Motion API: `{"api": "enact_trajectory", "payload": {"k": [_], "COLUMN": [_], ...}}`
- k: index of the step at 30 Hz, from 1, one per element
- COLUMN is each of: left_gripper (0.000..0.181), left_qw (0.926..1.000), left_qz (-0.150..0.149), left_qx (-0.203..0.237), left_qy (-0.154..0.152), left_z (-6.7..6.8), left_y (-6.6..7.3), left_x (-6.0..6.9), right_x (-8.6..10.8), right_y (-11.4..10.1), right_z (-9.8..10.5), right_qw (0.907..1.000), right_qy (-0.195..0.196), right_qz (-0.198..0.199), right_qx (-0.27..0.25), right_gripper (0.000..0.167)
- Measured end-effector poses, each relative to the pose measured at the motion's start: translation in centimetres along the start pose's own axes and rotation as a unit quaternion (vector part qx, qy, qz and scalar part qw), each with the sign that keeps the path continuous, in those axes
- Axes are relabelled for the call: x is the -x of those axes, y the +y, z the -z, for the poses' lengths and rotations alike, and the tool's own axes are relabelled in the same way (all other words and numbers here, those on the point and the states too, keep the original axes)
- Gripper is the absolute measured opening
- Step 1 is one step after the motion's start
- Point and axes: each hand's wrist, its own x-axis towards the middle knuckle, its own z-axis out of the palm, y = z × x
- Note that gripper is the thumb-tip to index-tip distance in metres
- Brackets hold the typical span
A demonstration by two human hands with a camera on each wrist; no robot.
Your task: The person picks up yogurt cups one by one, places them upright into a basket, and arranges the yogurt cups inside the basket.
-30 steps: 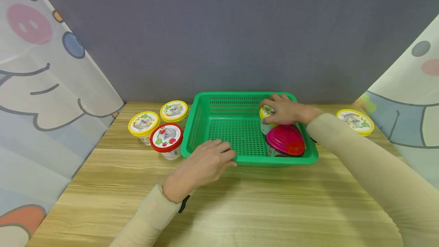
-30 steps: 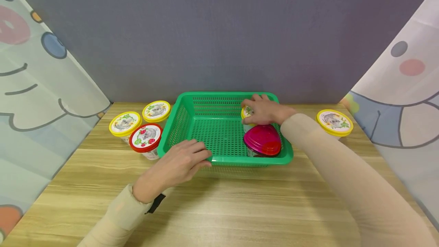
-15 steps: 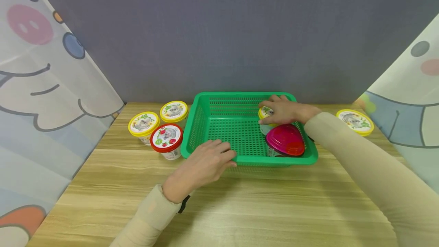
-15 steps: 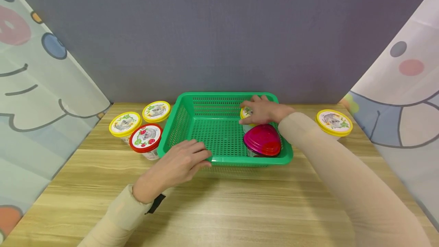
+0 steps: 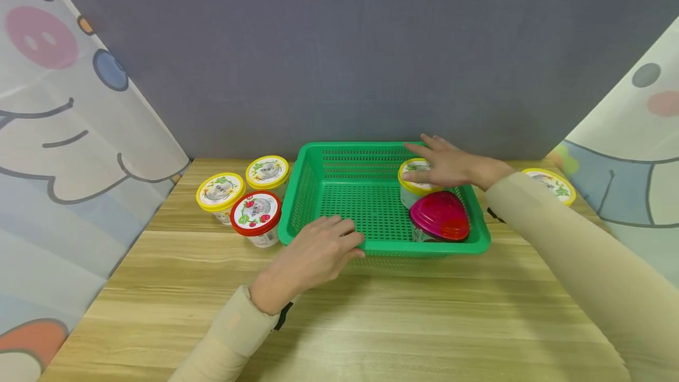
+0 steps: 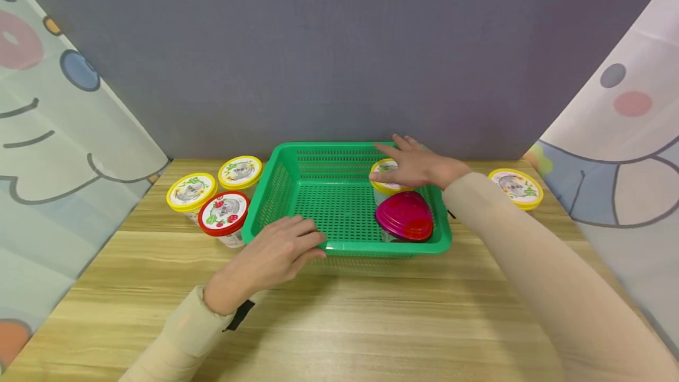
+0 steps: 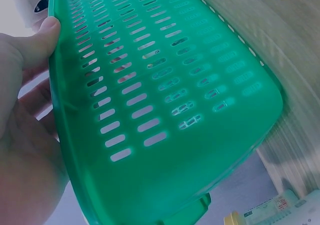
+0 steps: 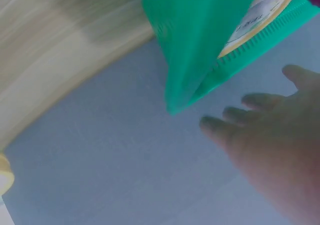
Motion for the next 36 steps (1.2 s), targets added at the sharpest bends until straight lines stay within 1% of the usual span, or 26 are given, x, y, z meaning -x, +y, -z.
{"api": "enact_trajectory", "payload": {"k": [4, 9, 15, 24, 33, 36], "left_gripper": [0.012, 0.012, 0.012, 0.011, 0.012, 0.012], "left_qw": [1.0000, 1.0000, 0.9999, 1.0000, 1.0000, 1.0000], "left_qz": [0.000, 0.003, 0.007, 0.004, 0.006, 0.007], "left_qx": [0.001, 0.001, -0.001, 0.001, 0.002, 0.003], "left_qy": [0.000, -0.002, -0.010, 0.000, -0.004, -0.006], "left_z": [0.1, 0.2, 0.1, 0.0, 0.0, 0.1], "left_y": [0.0, 0.1, 0.0, 0.0, 0.0, 0.1], "left_x": [0.0, 0.0, 0.1, 0.1, 0.1, 0.1], "right_x": [0.4, 1.0, 2.1, 3.9, 5.4, 6.1], "right_y": [0.4, 0.8, 1.6, 3.4, 5.4, 6.2], "right_z": [0.0, -0.3, -0.1, 0.3, -0.2, -0.3], "right_qw": [0.9995, 0.9986, 0.9983, 0.9973, 0.9962, 0.9956], "right_qy": [0.015, 0.029, 0.038, 0.052, 0.062, 0.064], "right_qz": [-0.006, -0.013, -0.024, -0.039, -0.051, -0.061], "right_qx": [0.026, 0.041, 0.039, 0.033, 0.034, 0.033], "right_gripper": [0.089, 0.090, 0.088, 0.089, 0.088, 0.088]}}
